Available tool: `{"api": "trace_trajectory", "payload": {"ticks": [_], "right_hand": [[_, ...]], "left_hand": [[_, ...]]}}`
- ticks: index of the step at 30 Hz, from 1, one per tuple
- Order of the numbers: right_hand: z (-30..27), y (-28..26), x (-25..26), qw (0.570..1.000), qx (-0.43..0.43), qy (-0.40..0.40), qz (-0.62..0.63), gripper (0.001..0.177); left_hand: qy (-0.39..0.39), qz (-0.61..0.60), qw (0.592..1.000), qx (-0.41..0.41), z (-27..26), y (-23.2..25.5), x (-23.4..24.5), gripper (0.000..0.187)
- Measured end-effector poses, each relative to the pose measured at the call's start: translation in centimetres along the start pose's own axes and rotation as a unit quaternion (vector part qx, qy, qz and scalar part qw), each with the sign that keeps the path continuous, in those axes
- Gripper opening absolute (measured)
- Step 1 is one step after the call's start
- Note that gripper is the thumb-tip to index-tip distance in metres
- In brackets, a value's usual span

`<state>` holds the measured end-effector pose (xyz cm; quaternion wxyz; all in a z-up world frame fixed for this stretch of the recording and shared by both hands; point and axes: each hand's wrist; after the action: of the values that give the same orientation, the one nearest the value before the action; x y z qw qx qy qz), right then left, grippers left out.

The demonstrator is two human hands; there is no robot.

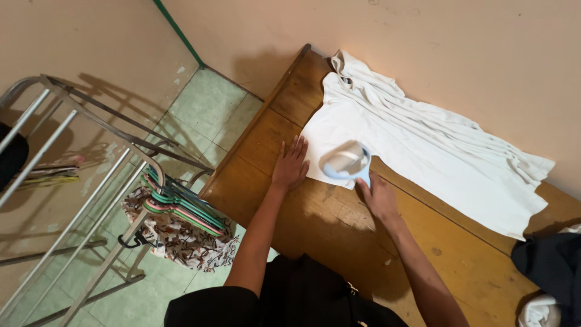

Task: The person lays a white t-shirt flat on a wooden table and uses a lint roller to remove lint from the fabric. The person smooths the shirt with their hands and rolls the lint roller over the sleeves, body, and collar areas.

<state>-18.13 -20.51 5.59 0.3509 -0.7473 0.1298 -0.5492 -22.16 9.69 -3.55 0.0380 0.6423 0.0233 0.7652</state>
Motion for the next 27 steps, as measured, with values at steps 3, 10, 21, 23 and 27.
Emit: {"api": "trace_trajectory", "payload": {"ticks": [3,10,21,23,27], "right_hand": [[-1.1,-1.0,1.0,0.999,-0.031,-0.025,-0.031,0.056],[1.1,-2.3,0.8,0.998,0.037,-0.058,-0.014,0.059],[12.2,-7.4,-3.2,0.982,0.025,-0.127,-0.139,0.076],[11.7,-6.7,-2.9,0.982,0.018,-0.133,-0.133,0.078],[9.4,-4.2,-1.8,0.985,0.033,-0.128,-0.114,0.085]], "left_hand": [[0.024,-0.006,0.999,0.024,-0.2,0.1,0.7,0.065],[0.066,-0.036,0.995,0.071,-0.3,0.3,2.5,0.060],[0.043,-0.026,0.991,0.127,0.1,0.0,1.0,0.066],[0.039,-0.033,0.990,0.130,-0.3,0.4,1.1,0.067],[0.009,-0.013,0.992,0.123,0.2,0.3,1.7,0.072]]}}
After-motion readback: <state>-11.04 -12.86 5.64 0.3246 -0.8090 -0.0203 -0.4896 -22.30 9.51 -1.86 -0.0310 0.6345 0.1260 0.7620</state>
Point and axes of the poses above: each hand's wrist, its own z-axis towards the middle knuckle, its own x-axis out of the back of the hand, y = z × x, and after that the axes turned 12 degrees about z, right-handed
